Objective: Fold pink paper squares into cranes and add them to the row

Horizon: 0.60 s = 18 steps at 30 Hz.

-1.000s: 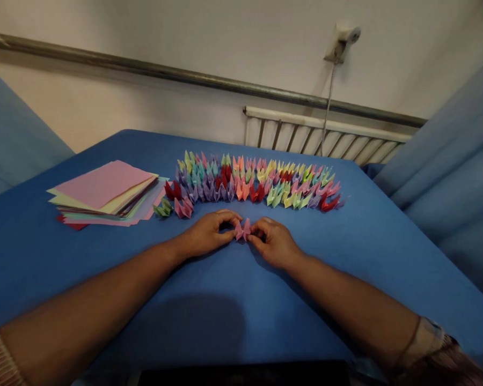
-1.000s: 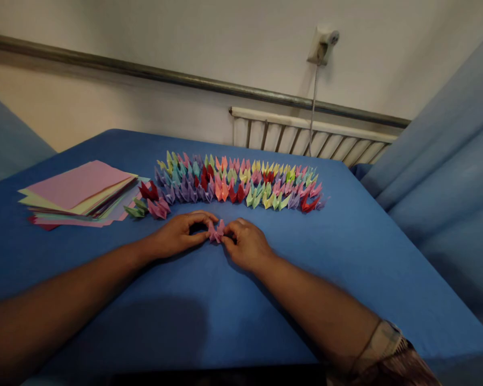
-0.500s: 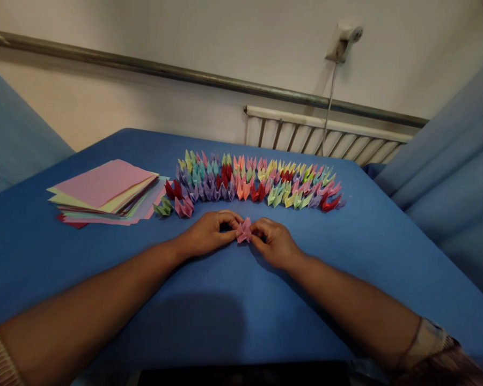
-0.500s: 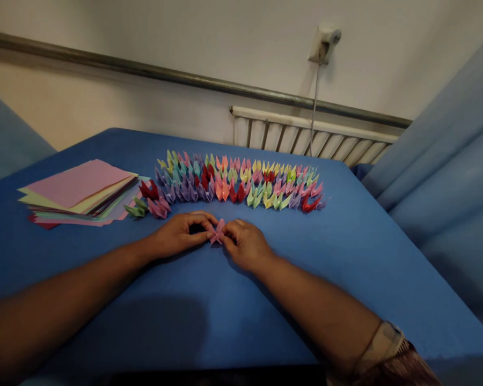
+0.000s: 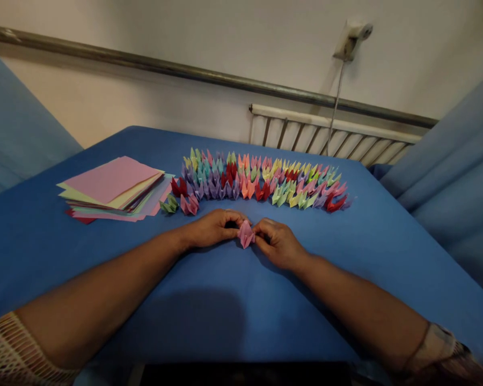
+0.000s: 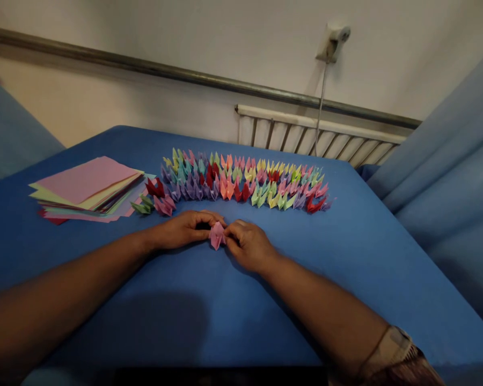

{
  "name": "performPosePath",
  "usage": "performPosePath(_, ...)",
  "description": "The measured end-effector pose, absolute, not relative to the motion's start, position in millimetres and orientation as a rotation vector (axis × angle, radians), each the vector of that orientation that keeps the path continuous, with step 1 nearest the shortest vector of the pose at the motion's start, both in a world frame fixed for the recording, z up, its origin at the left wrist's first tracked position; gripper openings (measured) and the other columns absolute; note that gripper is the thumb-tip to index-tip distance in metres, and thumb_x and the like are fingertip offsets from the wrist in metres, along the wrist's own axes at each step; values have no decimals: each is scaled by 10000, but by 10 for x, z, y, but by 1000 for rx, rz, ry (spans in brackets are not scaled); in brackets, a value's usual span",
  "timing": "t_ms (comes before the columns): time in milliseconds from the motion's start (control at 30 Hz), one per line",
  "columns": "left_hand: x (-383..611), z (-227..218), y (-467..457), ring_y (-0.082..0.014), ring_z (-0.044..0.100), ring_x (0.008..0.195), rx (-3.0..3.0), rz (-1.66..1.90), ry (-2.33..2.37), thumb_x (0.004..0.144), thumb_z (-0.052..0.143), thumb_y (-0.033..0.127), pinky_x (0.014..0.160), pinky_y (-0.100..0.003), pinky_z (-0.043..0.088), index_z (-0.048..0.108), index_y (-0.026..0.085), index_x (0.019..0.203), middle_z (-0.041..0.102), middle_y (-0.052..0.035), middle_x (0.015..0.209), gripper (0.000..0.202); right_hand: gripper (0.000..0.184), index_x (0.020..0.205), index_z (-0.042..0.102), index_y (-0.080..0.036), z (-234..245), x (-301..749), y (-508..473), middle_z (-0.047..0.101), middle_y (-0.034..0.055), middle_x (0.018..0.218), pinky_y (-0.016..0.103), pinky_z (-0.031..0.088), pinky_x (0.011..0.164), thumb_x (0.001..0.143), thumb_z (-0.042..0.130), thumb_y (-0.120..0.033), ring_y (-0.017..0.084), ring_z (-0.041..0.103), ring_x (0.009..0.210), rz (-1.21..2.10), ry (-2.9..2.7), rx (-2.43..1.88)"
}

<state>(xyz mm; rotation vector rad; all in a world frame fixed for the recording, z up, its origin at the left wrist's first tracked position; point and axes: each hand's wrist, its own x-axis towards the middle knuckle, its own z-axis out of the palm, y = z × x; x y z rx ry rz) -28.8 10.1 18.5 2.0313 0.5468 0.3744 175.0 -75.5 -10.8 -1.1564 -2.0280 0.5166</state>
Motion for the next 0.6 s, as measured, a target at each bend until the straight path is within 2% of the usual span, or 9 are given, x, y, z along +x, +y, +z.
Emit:
performPosePath(67,-284,177,93,-192,652,974,2054,378,540,850,652,284,908,-304,490,720,169,899,710,-64,1040,142,133,834,628,-208,-105,1750,-760,597,3,767,278,446,689,848,564,-92,146,566,709,484,-2038,-1181)
performPosePath(133,-288,178,84,-192,647,1009,2026,406,556,831,676,276,940,-321,482,707,182,976,702,-59,1081,176,141,852,633,-212,-106,1752,-758,613,8,789,286,455,711,857,558,-93,152,578,734,488,-2049,-1164)
performPosePath(267,-312,190,84,-199,609,1132,1927,416,573,796,710,252,1018,-368,444,622,208,1210,666,-66,1213,426,163,901,659,-234,-119,1760,-740,667,23,879,303,483,798,894,548,-114,163,624,847,584,-2039,-1053)
performPosePath(467,-330,184,124,-202,604,1136,1939,363,484,805,695,245,1037,-345,416,701,172,925,657,-80,1211,140,171,937,659,-227,-135,1759,-736,677,32,908,296,491,807,904,540,-110,155,639,860,624,-1991,-969)
performPosePath(600,-329,182,138,-193,622,1054,1975,361,464,808,697,262,984,-328,441,687,159,844,685,-68,1110,109,156,929,651,-209,-117,1754,-753,658,29,855,287,469,760,905,529,-115,155,617,805,569,-2024,-1023)
